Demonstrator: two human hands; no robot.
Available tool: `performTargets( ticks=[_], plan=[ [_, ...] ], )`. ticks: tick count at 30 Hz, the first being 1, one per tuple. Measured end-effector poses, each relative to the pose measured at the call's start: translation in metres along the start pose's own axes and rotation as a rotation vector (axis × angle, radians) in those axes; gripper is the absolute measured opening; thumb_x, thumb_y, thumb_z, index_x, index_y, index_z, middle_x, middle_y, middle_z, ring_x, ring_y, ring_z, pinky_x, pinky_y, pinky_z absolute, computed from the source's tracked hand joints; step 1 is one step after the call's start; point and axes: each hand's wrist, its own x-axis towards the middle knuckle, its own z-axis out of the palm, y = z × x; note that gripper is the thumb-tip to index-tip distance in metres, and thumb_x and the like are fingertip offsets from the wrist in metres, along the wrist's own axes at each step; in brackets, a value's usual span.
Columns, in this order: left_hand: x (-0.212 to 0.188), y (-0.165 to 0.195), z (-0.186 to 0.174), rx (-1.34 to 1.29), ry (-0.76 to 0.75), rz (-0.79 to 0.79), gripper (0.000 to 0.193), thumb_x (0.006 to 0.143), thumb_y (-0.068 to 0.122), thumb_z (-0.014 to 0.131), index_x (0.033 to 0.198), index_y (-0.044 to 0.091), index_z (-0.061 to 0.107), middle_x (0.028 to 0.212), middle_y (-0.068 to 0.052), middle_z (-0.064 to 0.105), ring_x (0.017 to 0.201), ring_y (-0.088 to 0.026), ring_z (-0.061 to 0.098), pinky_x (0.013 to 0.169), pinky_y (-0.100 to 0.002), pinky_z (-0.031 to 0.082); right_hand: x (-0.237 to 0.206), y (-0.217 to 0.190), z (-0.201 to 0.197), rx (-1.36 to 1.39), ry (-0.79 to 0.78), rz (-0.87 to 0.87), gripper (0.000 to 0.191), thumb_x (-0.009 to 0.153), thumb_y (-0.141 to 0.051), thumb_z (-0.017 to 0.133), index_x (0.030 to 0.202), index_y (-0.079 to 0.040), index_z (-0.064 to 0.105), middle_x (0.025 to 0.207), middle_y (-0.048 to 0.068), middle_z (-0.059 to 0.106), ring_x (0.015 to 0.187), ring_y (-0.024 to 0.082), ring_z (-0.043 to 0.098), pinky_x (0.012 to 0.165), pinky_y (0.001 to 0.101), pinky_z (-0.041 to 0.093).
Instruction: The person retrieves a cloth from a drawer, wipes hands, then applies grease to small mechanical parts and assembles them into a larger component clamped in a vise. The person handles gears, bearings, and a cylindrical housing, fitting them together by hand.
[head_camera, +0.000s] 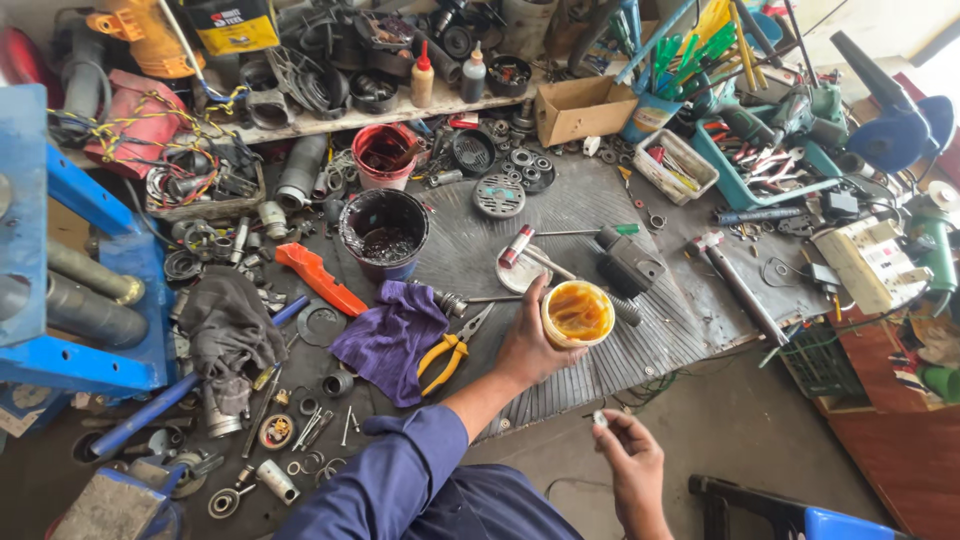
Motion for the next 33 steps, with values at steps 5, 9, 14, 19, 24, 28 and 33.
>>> performTargets(
  ticks=[5, 9, 14, 19, 24, 28, 33],
  plan=[
    [-0.046, -0.003, -0.039, -0.203, -0.097, 0.094, 0.131, 0.071, 0.028, 0.095, 0.163, 0.007, 0.006, 0.147, -0.022, 0.053, 0.136, -0.035, 0.058, 0.118, -0.044, 0.045, 0.019, -0.008, 0.013, 0.540, -0.052, -0.065, 0.027, 0.093, -0.001, 0.063, 0.120, 0.005, 0.060, 0.105, 0.010, 0.069, 0.094, 0.020, 0.067, 0.085, 0.0354, 0.055],
    [-0.114, -0.011, -0.105, -0.025, -0.210, -0.098, 0.132, 0.062, 0.027, 0.098, 0.161, 0.007, 0.013, 0.144, -0.020, 0.055, 0.132, -0.034, 0.058, 0.113, -0.041, 0.046, 0.021, -0.001, 0.039, 0.594, -0.233, -0.083, 0.027, 0.100, 0.000, 0.065, 0.125, 0.007, 0.060, 0.102, 0.013, 0.067, 0.095, 0.022, 0.064, 0.087, 0.0359, 0.052],
    [-0.184, -0.024, -0.154, 0.238, 0.008, -0.087, 0.123, 0.064, 0.025, 0.100, 0.155, 0.003, 0.020, 0.150, -0.025, 0.049, 0.137, -0.041, 0.052, 0.112, -0.044, 0.044, 0.005, 0.013, 0.085, 0.231, -0.313, -0.036, 0.031, 0.086, 0.007, 0.069, 0.117, 0.005, 0.066, 0.102, 0.008, 0.067, 0.093, 0.018, 0.063, 0.085, 0.0337, 0.051],
    [-0.201, -0.036, -0.155, 0.256, 0.186, -0.139, 0.121, 0.072, 0.034, 0.096, 0.157, 0.002, 0.017, 0.153, -0.024, 0.046, 0.138, -0.039, 0.052, 0.114, -0.044, 0.043, -0.012, 0.009, 0.113, 0.117, -0.618, -0.281, 0.029, 0.083, 0.007, 0.075, 0.110, 0.005, 0.068, 0.108, 0.008, 0.061, 0.099, 0.016, 0.060, 0.088, 0.0301, 0.049],
    [-0.219, -0.003, -0.172, 0.491, 0.159, -0.043, 0.099, 0.068, 0.036, 0.093, 0.150, 0.014, 0.041, 0.163, -0.026, 0.028, 0.146, -0.047, 0.037, 0.116, -0.050, 0.037, -0.018, -0.005, 0.125, 0.007, -0.732, -0.537, 0.033, 0.080, 0.005, 0.080, 0.110, 0.005, 0.067, 0.110, 0.009, 0.060, 0.105, 0.018, 0.059, 0.094, 0.0292, 0.046],
    [-0.215, 0.038, -0.181, 0.717, 0.121, -0.054, 0.084, 0.063, 0.039, 0.092, 0.135, 0.015, 0.057, 0.159, -0.026, 0.025, 0.144, -0.050, 0.028, 0.116, -0.062, 0.024, -0.018, -0.013, 0.128, -0.074, -0.699, -0.624, 0.033, 0.077, 0.003, 0.082, 0.108, 0.003, 0.068, 0.108, 0.009, 0.062, 0.101, 0.018, 0.060, 0.091, 0.0291, 0.048],
    [-0.185, 0.063, -0.174, 0.931, -0.094, -0.104, 0.077, 0.062, 0.040, 0.090, 0.128, 0.009, 0.064, 0.160, -0.024, 0.023, 0.146, -0.047, 0.024, 0.117, -0.067, 0.015, -0.018, -0.017, 0.126, -0.056, -0.651, -0.606, 0.033, 0.078, 0.003, 0.081, 0.108, 0.004, 0.067, 0.109, 0.010, 0.061, 0.103, 0.018, 0.060, 0.093, 0.0290, 0.049]
  ],
)
